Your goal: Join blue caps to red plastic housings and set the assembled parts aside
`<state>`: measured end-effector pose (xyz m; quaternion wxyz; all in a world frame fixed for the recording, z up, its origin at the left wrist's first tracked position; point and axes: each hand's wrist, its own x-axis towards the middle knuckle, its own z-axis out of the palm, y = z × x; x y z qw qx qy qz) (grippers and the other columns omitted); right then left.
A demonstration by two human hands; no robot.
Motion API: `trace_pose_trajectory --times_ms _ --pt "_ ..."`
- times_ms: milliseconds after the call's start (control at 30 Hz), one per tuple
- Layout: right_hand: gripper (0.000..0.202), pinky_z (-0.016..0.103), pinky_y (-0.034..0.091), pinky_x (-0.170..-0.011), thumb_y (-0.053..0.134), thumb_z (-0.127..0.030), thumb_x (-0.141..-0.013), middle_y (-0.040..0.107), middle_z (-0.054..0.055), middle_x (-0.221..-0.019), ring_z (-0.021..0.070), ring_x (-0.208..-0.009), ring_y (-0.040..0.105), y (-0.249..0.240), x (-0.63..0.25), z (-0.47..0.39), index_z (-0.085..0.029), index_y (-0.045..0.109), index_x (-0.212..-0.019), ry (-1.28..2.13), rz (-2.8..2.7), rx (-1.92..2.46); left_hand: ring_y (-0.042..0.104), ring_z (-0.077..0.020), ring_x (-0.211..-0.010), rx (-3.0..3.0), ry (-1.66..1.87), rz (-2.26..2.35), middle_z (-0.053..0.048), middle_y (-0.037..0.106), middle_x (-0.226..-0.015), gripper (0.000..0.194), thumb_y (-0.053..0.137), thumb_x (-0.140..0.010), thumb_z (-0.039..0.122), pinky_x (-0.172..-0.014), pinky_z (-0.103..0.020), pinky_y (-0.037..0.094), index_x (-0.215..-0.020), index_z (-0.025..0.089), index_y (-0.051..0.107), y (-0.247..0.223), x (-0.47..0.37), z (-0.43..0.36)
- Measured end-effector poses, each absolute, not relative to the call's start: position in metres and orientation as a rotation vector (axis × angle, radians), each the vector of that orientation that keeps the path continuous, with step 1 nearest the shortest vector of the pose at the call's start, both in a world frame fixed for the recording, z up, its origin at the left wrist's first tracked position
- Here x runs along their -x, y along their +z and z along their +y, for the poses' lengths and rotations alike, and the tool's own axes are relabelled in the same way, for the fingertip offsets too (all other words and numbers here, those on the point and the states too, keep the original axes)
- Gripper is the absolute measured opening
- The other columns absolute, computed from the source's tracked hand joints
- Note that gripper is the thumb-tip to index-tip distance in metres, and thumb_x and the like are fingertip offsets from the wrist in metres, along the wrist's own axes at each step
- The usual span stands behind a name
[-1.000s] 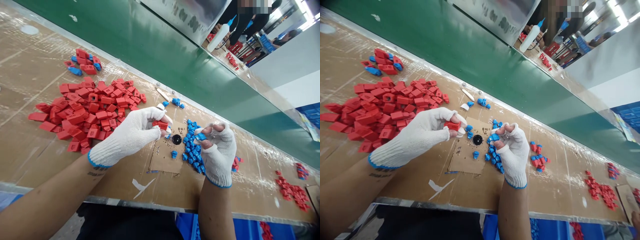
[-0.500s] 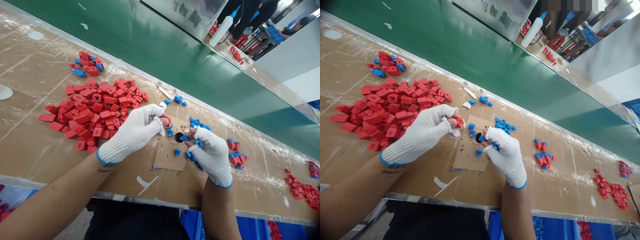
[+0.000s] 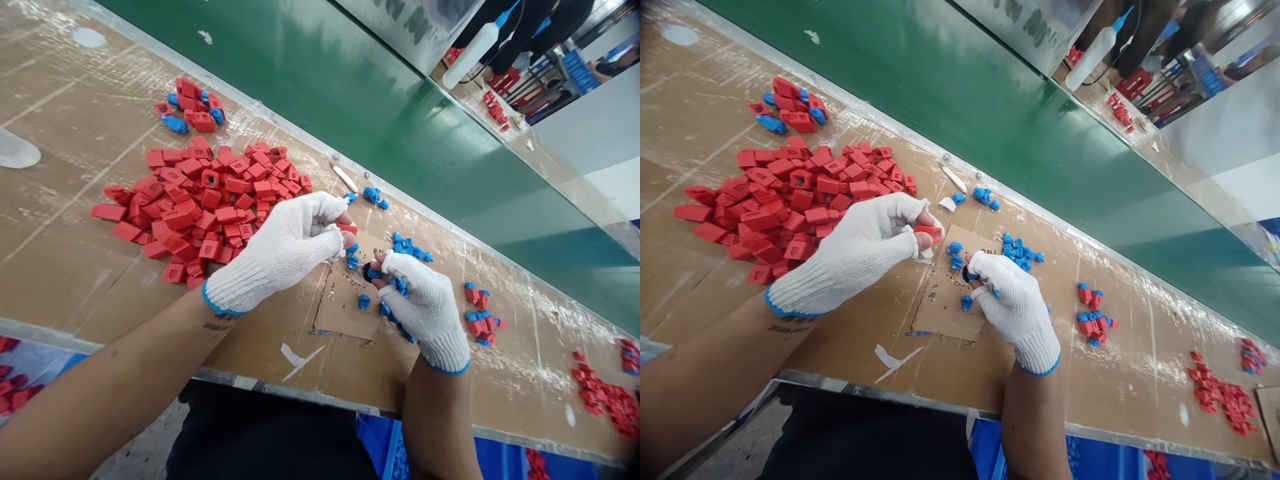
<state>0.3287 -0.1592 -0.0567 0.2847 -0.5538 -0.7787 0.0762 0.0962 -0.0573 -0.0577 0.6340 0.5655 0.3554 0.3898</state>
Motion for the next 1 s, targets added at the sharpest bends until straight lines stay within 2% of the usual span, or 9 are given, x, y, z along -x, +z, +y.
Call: trace_pose_trajectory --times_ms 133,333,433,567,700,900,1000 --pt "0.029 0.035 0.070 -0.082 0.066 -0.004 -0.089 0.085 0.001 -0.104 0.0234 -0.096 0.084 -0.055 -0.328 -0.159 -0.027 0.075 -0.104 0.214 -2.095 1.487 0.066 -0.0140 -0.071 -1.264 0.921 0.787 -0.002 0.073 -0.083 0.009 0.076 -0.083 0.014 -0.065 -0.028 0.054 -0.090 0.018 0.073 -0.062 -0.097 -0.057" --pt "0.024 0.038 0.072 -0.090 0.072 -0.016 -0.097 0.087 0.004 -0.111 0.0243 -0.102 0.086 -0.056 -0.336 -0.165 -0.024 0.078 -0.119 0.193 -1.995 1.538 0.069 -0.0155 -0.077 -1.201 0.952 0.755 -0.003 0.075 -0.088 0.015 0.074 -0.080 0.009 -0.072 -0.030 0.059 -0.092 0.017 0.073 -0.065 -0.099 -0.058" --pt "0.027 0.037 0.073 -0.087 0.072 -0.018 -0.097 0.087 0.005 -0.112 0.0233 -0.096 0.087 -0.057 -0.340 -0.167 -0.022 0.077 -0.124 0.228 -1.958 1.593 0.074 -0.0181 -0.085 -1.169 0.943 0.726 -0.004 0.077 -0.094 0.021 0.072 -0.078 0.006 -0.076 -0.031 0.061 -0.096 0.017 0.072 -0.065 -0.099 -0.058" --pt "0.029 0.035 0.074 -0.080 0.072 -0.017 -0.097 0.088 0.005 -0.109 0.0213 -0.085 0.086 -0.058 -0.340 -0.167 -0.022 0.077 -0.126 0.257 -1.961 1.593 0.074 -0.0183 -0.086 -1.174 0.941 0.727 -0.004 0.076 -0.095 0.021 0.073 -0.078 0.007 -0.077 -0.031 0.062 -0.096 0.017 0.072 -0.066 -0.099 -0.058" --pt "0.033 0.037 0.074 -0.081 0.071 -0.017 -0.097 0.088 0.004 -0.111 0.0221 -0.087 0.086 -0.058 -0.339 -0.166 -0.024 0.077 -0.129 0.263 -1.970 1.590 0.070 -0.0158 -0.079 -1.172 0.936 0.733 -0.002 0.073 -0.089 0.018 0.077 -0.080 0.011 -0.075 -0.030 0.060 -0.096 0.017 0.071 -0.066 -0.100 -0.058" --pt "0.034 0.038 0.074 -0.085 0.073 -0.015 -0.096 0.087 0.003 -0.114 0.0225 -0.092 0.086 -0.059 -0.342 -0.170 -0.026 0.078 -0.128 0.313 -1.921 1.588 0.069 -0.0150 -0.076 -1.123 0.947 0.735 -0.002 0.071 -0.090 0.018 0.076 -0.085 0.013 -0.075 -0.032 0.061 -0.101 0.017 0.070 -0.063 -0.101 -0.058" --pt "0.047 0.039 0.074 -0.088 0.077 -0.010 -0.092 0.086 0.001 -0.113 0.0220 -0.097 0.086 -0.058 -0.343 -0.176 -0.030 0.075 -0.135 0.315 -1.781 1.526 0.071 -0.0161 -0.077 -1.100 0.935 0.727 -0.002 0.071 -0.089 0.019 0.077 -0.085 0.015 -0.072 -0.030 0.061 -0.103 0.017 0.069 -0.060 -0.101 -0.060"
